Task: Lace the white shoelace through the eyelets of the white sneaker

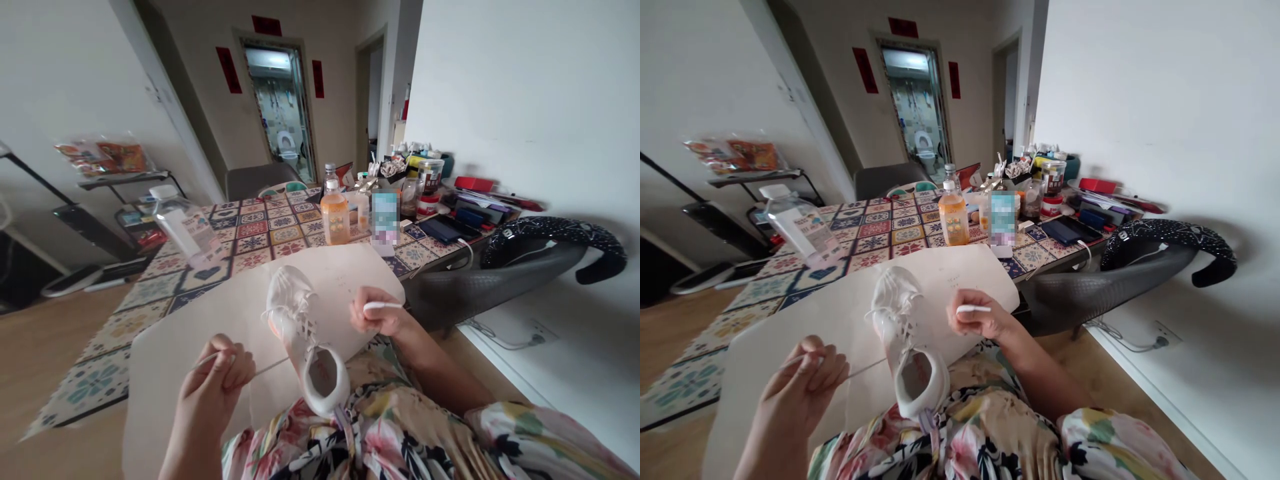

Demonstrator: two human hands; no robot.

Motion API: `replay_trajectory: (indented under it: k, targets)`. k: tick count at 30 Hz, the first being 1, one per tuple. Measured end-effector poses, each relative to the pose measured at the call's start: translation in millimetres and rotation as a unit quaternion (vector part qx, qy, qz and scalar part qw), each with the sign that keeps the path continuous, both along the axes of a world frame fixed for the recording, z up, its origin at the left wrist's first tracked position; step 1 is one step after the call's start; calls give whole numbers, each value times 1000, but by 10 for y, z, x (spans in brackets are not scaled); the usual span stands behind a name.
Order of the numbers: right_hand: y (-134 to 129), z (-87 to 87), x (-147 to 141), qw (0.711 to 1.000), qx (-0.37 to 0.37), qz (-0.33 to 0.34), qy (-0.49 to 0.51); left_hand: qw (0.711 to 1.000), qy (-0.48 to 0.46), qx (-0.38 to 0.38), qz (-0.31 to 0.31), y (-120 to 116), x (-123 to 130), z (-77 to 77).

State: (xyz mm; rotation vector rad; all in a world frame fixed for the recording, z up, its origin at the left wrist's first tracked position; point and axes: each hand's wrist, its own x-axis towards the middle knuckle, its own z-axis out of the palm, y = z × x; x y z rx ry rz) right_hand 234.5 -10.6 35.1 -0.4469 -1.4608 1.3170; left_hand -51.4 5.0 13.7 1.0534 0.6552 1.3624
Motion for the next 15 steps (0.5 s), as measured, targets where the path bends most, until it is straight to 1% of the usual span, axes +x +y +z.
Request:
replay_trajectory:
  k: [2,3,4,6,8,10,12,15]
  targets:
    - [-21,9,-13,994,52,34,-91,994,100,6,-36,-24,7,-55]
    - [-27,17,-31,984,89,40,-150,987,155,13,-48,-46,26,-71]
    - [-28,24,-54,969,126,31,-210,976,208,23,-54,-70,52,-76]
    - [-24,28,-101,935,173,-30,-307,948,310,45,-59,-110,110,-53]
    - [-22,17,-134,908,172,-92,-370,916,393,66,-47,-129,154,-2]
    - [-30,0,-141,896,140,-110,-407,889,451,83,-24,-129,166,47]
    - [-43,-11,-126,896,103,-100,-420,871,483,89,-22,-121,152,68]
    - [-47,-5,-77,907,77,-67,-408,867,488,79,-62,-108,115,52]
